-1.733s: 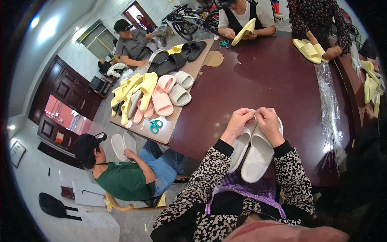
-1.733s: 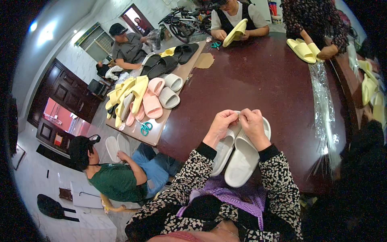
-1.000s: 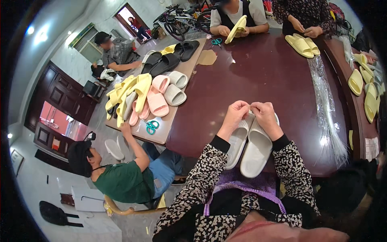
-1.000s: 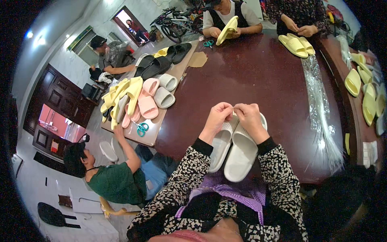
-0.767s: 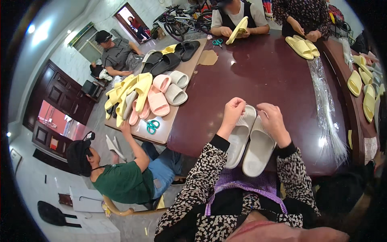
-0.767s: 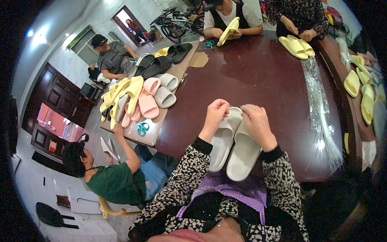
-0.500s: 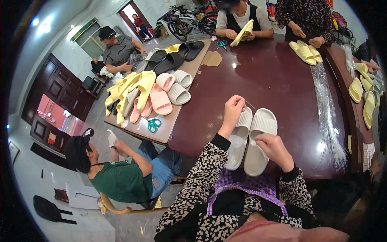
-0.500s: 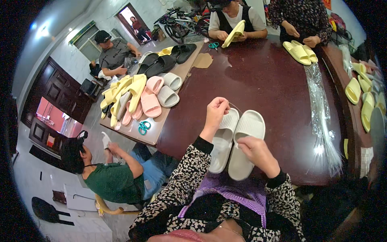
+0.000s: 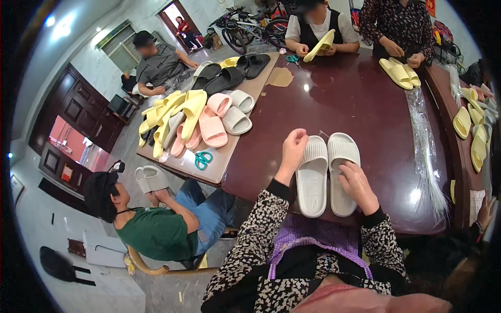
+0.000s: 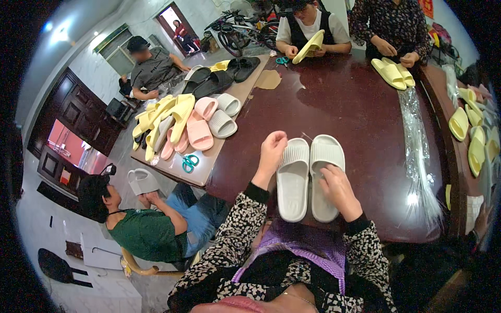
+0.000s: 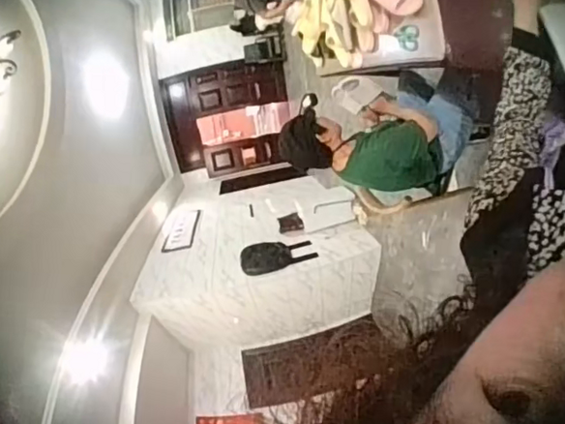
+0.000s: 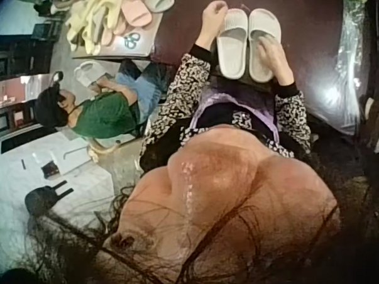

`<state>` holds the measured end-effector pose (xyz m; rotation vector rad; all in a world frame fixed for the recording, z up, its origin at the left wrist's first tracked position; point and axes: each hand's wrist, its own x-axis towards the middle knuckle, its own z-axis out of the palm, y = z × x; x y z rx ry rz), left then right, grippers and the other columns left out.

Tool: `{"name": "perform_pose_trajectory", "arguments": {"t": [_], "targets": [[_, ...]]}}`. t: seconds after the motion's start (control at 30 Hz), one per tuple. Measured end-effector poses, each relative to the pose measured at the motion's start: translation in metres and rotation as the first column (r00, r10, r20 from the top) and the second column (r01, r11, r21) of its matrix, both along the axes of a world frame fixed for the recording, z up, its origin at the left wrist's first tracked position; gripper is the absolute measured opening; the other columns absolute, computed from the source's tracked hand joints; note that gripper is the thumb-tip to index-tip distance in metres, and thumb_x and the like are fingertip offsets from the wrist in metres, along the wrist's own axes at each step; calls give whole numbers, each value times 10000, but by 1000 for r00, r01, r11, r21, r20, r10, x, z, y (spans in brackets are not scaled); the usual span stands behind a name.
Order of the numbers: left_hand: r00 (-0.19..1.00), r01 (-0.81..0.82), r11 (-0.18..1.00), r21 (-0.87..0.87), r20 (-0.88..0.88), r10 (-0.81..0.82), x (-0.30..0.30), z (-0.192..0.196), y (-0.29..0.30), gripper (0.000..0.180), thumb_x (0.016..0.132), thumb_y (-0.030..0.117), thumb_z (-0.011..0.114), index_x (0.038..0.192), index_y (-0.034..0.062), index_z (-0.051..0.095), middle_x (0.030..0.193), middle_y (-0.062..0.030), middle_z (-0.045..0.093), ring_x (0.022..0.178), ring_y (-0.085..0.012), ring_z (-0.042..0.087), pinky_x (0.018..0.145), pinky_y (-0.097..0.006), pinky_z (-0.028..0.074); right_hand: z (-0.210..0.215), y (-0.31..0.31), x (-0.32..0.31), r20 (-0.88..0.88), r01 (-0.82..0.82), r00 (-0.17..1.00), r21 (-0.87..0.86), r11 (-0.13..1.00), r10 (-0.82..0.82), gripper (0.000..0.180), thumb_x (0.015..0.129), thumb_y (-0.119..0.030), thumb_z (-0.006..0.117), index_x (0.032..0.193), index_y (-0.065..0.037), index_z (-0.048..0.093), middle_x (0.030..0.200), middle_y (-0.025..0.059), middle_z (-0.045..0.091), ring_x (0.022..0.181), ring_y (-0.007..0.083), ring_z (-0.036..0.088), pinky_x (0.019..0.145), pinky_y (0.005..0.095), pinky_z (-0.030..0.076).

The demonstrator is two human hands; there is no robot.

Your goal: The person pairs slippers together by threading and securing plastic tag fasteners through them by hand.

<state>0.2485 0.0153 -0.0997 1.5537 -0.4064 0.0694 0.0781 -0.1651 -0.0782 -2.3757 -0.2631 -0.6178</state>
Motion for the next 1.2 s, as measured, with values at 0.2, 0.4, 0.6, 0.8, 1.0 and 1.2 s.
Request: {"name": "perform_pose_trajectory", "arguments": {"t": [0.2,0.4,0.6,0.8,1.0,1.2], "targets": [[994,-110,972,208,14,109,-30,-27,41,228,905,131,589,1072,-23,591,942,-53,630,823,-109,594,730,-239,487,-7,1,4,-103,25,994,-42,999,-30,277,776,-80,633,1021,38,580,1003,197,586,956,378,552,827,426,455],[981,-131,972,195,-119,156,-61,-40,60,247,899,127,582,1088,-32,582,966,-87,635,817,-128,603,726,-268,496,-3,11,16,-169,25,985,-43,999,-32,315,782,-143,661,1025,39,575,1016,197,581,974,376,534,832,417,442],[971,-40,992,117,-229,66,-78,-36,45,279,916,123,563,1147,-33,546,1014,-53,596,842,-101,567,734,-244,480,-14,17,37,-163,76,984,-24,997,-79,300,784,-225,702,854,39,578,885,220,596,858,376,558,755,439,443],[994,-68,991,113,-80,77,-82,-51,38,277,912,110,566,1151,-31,547,993,-44,589,829,-93,552,731,-227,471,-14,19,47,-85,159,983,-50,986,-163,333,777,-261,722,747,28,559,792,218,603,765,384,570,706,459,443],[997,-7,994,106,-80,16,-95,-44,35,276,907,92,567,1153,-31,551,984,-43,588,812,-92,550,733,-245,476,-23,11,55,9,263,965,-57,963,-262,249,797,-191,656,735,25,549,764,215,585,749,390,569,677,468,439],[995,96,967,234,-34,-90,-100,-29,30,294,901,76,574,1177,-20,545,1042,-63,617,889,-110,588,786,-241,481,-19,-19,52,28,367,930,-8,930,-366,184,768,-152,613,727,14,548,749,214,580,710,394,571,637,473,450]]}}
